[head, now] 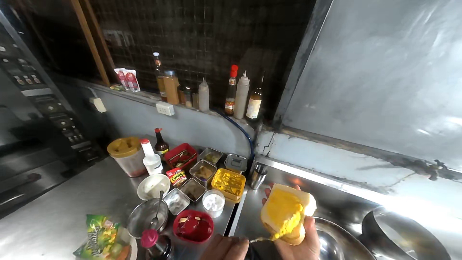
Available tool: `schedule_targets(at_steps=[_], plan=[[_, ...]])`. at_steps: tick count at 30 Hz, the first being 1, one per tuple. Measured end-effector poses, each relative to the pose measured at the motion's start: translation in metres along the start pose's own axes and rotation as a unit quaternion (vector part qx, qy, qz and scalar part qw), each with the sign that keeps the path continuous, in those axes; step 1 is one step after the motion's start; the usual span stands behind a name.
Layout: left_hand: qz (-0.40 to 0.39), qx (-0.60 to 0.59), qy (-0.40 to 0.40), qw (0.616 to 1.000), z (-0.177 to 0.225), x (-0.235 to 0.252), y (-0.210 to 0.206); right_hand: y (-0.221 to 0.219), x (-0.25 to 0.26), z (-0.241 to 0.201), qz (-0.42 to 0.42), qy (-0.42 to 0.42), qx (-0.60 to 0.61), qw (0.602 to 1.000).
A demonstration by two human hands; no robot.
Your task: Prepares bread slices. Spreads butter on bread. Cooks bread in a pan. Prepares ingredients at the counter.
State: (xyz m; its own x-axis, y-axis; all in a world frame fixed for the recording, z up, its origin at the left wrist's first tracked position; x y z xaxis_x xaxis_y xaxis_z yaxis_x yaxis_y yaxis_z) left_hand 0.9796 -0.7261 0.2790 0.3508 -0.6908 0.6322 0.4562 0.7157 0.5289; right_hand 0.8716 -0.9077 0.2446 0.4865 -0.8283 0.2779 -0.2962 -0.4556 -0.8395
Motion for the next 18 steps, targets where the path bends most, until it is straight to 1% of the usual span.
schedule_targets(at_steps=[1,3,4,5,7,10,13,18], plan=[[0.009,0.007,0.004,1.0,-0.005,0.003,0.001,0.0,0.0,0.0,-0.004,-0.001,0.008,1.0],[0.019,0.061,0.001,0.998,-0.018,0.007,0.0,0.003,0.002,0.0,-0.033,0.011,0.013,0.999],[0.021,0.094,-0.004,0.995,-0.023,0.007,-0.002,0.005,0.004,-0.002,-0.05,0.027,0.0,0.998],[0.019,0.121,-0.009,0.992,-0.024,0.006,-0.004,0.005,0.006,-0.004,-0.044,0.049,-0.016,0.998],[0.011,0.145,-0.016,0.989,-0.02,0.002,-0.009,0.003,0.01,-0.009,-0.054,0.078,-0.064,0.993],[0.007,0.143,-0.015,0.99,-0.01,-0.004,-0.012,0.003,0.011,-0.016,-0.042,0.115,-0.134,0.983],[0.006,0.146,-0.02,0.989,0.0,-0.006,-0.009,-0.001,0.011,-0.021,-0.039,0.146,-0.171,0.974],[0.012,0.114,-0.028,0.993,0.007,-0.009,-0.008,-0.004,0.014,-0.023,-0.024,0.175,-0.219,0.96]])
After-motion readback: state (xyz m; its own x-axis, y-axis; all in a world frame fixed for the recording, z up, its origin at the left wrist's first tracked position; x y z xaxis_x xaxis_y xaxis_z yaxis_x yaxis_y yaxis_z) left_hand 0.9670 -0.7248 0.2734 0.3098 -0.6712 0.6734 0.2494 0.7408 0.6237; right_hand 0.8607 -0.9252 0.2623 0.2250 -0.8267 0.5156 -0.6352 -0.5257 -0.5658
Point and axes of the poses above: each hand's wrist, its own x-axis towards the middle knuckle, its own y-axis out of the back of the hand, z = x × y, the point moved 6 cm from there along x, towards the middle knuckle, and after that the axes turned 1 degree about -z, right-handed, at the moved point
